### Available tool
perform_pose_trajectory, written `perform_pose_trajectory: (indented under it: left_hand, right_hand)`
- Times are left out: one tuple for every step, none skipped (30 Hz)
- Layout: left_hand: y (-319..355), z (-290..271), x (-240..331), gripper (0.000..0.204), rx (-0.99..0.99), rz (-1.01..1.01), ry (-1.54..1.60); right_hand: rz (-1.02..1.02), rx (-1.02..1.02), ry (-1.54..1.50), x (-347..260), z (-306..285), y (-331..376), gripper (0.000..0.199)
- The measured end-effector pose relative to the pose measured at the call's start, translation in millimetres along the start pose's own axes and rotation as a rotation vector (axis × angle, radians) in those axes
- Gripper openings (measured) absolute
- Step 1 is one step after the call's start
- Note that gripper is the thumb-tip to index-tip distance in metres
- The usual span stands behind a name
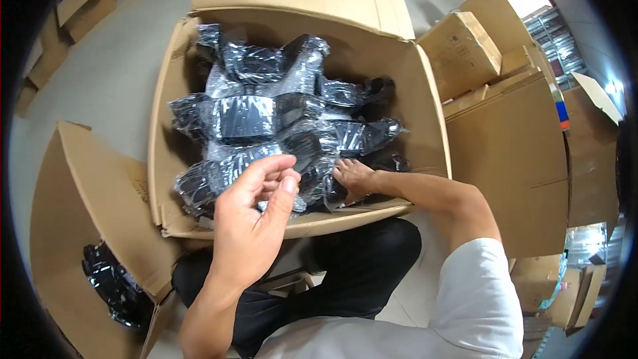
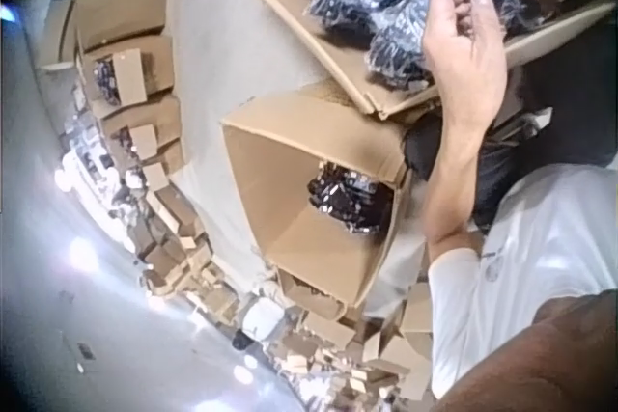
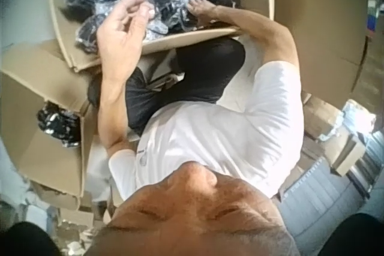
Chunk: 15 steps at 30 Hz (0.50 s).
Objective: The person packages black plastic components into cardboard boxes by hand, using foam sheets for protection.
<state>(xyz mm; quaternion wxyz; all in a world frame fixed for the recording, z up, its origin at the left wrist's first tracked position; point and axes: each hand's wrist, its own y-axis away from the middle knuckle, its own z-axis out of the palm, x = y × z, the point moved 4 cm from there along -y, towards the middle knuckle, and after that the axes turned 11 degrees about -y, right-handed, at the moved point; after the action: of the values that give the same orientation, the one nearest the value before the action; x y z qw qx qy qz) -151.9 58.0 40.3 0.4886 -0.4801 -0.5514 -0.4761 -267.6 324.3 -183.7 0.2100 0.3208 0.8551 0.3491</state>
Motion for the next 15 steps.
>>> perform_pose_trajectory:
  left_hand:
    - [0, -1, 0, 0.028, 0.007, 0.002, 0.000]
    - [-2, -2, -2, 0.028, 0.022, 0.042, -0.015]
    - [-6, -1, -6, 0.028, 0.026, 0.044, -0.034]
    - [-6, -4, -9, 0.028, 0.044, 0.043, -0.043]
    - [-6, -7, -11, 0.028, 0.059, 0.042, -0.052]
    - [-8, -6, -13, 0.028, 0.057, 0.054, -0.058]
    - [-9, -3, -13, 0.028, 0.053, 0.056, -0.079]
    - [-9, -1, -11, 0.027, 0.044, 0.058, -0.100]
    - [-6, -2, -14, 0.027, 0.044, 0.047, -0.116]
    - [-6, 2, -11, 0.027, 0.029, 0.041, -0.158]
    - [-7, 8, -9, 0.027, 0.007, 0.034, -0.204]
    - [-3, 1, -11, 0.028, 0.059, 0.000, -0.246]
    - [-4, 4, -10, 0.027, 0.046, 0.001, -0.317]
    - [-2, -5, -15, 0.027, 0.113, 0.033, -0.413]
    - [-3, -5, -13, 0.026, 0.095, 0.017, -0.434]
  right_hand:
    - [0.009, 0.023, 0.042, -1, -2, 7, 0.127]
    - [-0.027, 0.115, 0.109, 3, 12, 7, 0.127]
    - [-0.019, 0.093, 0.106, 3, 12, 9, 0.129]
    - [-0.020, 0.013, 0.092, -5, 5, 6, 0.128]
    - [-0.017, -0.066, 0.077, -12, -3, 4, 0.128]
    - [-0.013, -0.053, 0.077, -6, -5, 1, 0.128]
    - [-0.028, -0.067, -0.035, 4, -6, 0, 0.126]
    - [-0.040, -0.080, -0.154, 15, -7, -2, 0.124]
    - [0.057, -0.146, -0.308, 11, -27, 2, 0.116]
    - [0.041, 0.062, -0.417, 30, -27, 17, 0.099]
    - [-0.048, 0.194, -0.474, 42, -40, 33, 0.083]
    - [0.033, 0.252, -0.568, 28, -68, 51, 0.072]
    - [-0.018, 0.527, -0.400, 43, -72, 73, 0.070]
    - [0.044, 0.629, -0.366, 24, -88, 95, 0.073]
    - [-0.024, 0.802, -0.472, 19, -92, 125, 0.069]
